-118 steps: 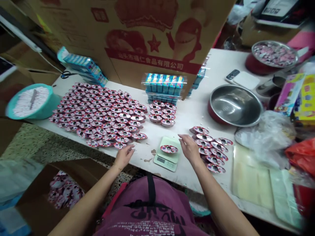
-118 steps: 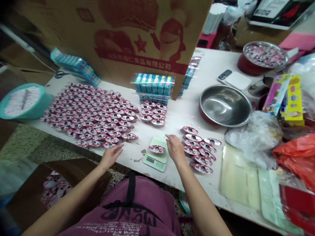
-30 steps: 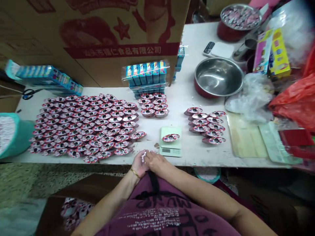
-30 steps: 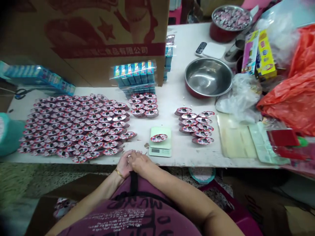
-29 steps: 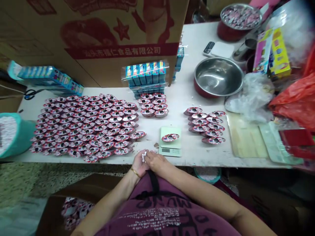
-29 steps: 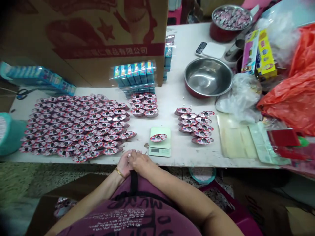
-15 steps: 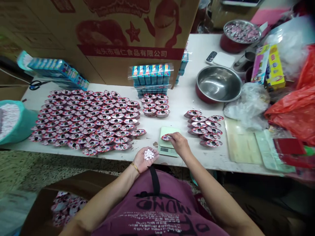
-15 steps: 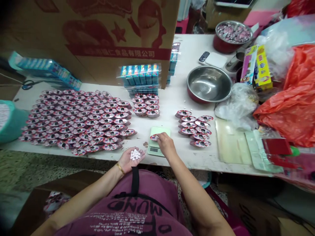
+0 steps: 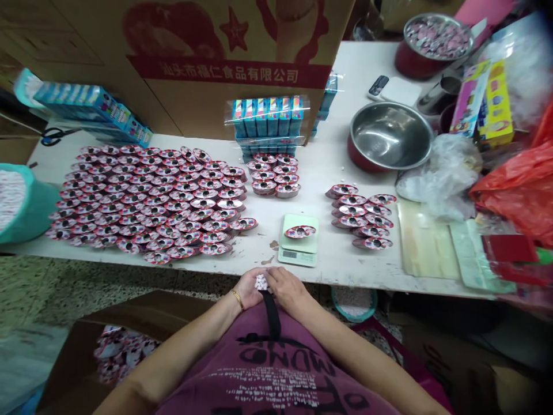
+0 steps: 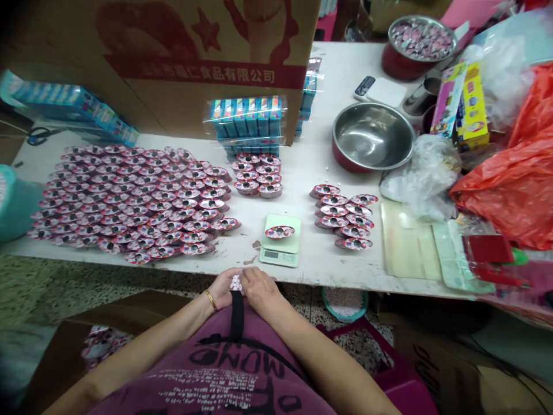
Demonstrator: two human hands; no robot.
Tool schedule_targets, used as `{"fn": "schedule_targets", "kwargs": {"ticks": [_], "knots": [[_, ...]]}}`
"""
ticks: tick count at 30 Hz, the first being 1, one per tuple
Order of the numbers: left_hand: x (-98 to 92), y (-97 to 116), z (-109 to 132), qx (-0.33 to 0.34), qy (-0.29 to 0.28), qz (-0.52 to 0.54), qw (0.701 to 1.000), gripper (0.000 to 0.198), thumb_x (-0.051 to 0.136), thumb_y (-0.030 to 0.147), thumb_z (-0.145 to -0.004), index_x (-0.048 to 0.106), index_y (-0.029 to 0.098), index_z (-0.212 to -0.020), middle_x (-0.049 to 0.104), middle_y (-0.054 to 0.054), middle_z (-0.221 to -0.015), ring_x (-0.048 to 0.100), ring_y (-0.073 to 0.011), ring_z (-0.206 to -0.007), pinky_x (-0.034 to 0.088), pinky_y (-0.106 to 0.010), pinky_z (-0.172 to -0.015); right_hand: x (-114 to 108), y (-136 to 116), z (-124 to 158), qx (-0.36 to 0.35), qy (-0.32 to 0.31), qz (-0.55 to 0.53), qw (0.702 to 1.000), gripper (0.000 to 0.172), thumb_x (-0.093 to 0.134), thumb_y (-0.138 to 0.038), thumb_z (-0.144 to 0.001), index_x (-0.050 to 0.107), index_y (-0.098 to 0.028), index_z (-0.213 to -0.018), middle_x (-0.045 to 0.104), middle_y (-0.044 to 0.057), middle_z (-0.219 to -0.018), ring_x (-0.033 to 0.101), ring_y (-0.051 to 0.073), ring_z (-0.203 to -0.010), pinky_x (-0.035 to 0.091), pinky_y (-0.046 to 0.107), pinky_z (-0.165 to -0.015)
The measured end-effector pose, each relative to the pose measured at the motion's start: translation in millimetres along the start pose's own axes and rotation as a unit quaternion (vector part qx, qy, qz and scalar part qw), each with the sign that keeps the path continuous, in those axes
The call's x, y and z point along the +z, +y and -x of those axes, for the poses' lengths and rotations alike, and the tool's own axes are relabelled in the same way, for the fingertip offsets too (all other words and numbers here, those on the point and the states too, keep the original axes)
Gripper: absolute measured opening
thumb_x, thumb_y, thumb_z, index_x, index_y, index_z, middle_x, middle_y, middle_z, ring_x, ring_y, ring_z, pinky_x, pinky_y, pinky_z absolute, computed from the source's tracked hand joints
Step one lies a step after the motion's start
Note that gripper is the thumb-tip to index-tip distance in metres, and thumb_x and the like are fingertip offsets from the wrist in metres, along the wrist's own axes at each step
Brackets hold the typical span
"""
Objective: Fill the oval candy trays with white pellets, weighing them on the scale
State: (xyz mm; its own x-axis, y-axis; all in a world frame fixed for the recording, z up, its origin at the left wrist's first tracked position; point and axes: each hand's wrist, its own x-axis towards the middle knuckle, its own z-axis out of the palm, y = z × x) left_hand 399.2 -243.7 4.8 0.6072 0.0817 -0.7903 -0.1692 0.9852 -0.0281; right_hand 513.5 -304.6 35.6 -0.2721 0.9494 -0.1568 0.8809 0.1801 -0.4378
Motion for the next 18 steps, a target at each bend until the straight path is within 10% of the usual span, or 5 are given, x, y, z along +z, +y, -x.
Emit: {"fn": "schedule_targets", "kwargs": {"ticks": [11, 18], "knots": [[6.7, 8, -8, -0.012, -0.020, 0.009, 1.000, 0.013, 0.047, 0.018, -0.071, 0.056, 0.008, -0.069, 0.060, -0.004, -0.058, 0.057, -0.0124, -0.054, 0.043, -0.024, -0.059, 8, 18, -1, 0.018, 0.102, -0.130, 0.986, 0.016, 0.042, -0.014, -0.078, 0.054, -0.016, -0.089, 0.056, 0.006, -0.083, 0.051, 0.015, -0.078, 0.044, 0.025, -0.069], [37.4, 25, -24, 0.023, -0.066, 0.002, 0.998, 0.024, 0.045, 0.017, -0.072, 0.057, 0.002, -0.085, 0.063, -0.016, -0.083, 0.058, -0.0215, -0.085, 0.041, -0.032, -0.079, -19, 79, -14, 0.206, 0.273, -0.343, 0.875, 0.015, 0.048, -0.024, -0.074, 0.057, -0.017, -0.083, 0.059, 0.001, -0.072, 0.052, 0.009, -0.060, 0.044, 0.021, -0.057]]}}
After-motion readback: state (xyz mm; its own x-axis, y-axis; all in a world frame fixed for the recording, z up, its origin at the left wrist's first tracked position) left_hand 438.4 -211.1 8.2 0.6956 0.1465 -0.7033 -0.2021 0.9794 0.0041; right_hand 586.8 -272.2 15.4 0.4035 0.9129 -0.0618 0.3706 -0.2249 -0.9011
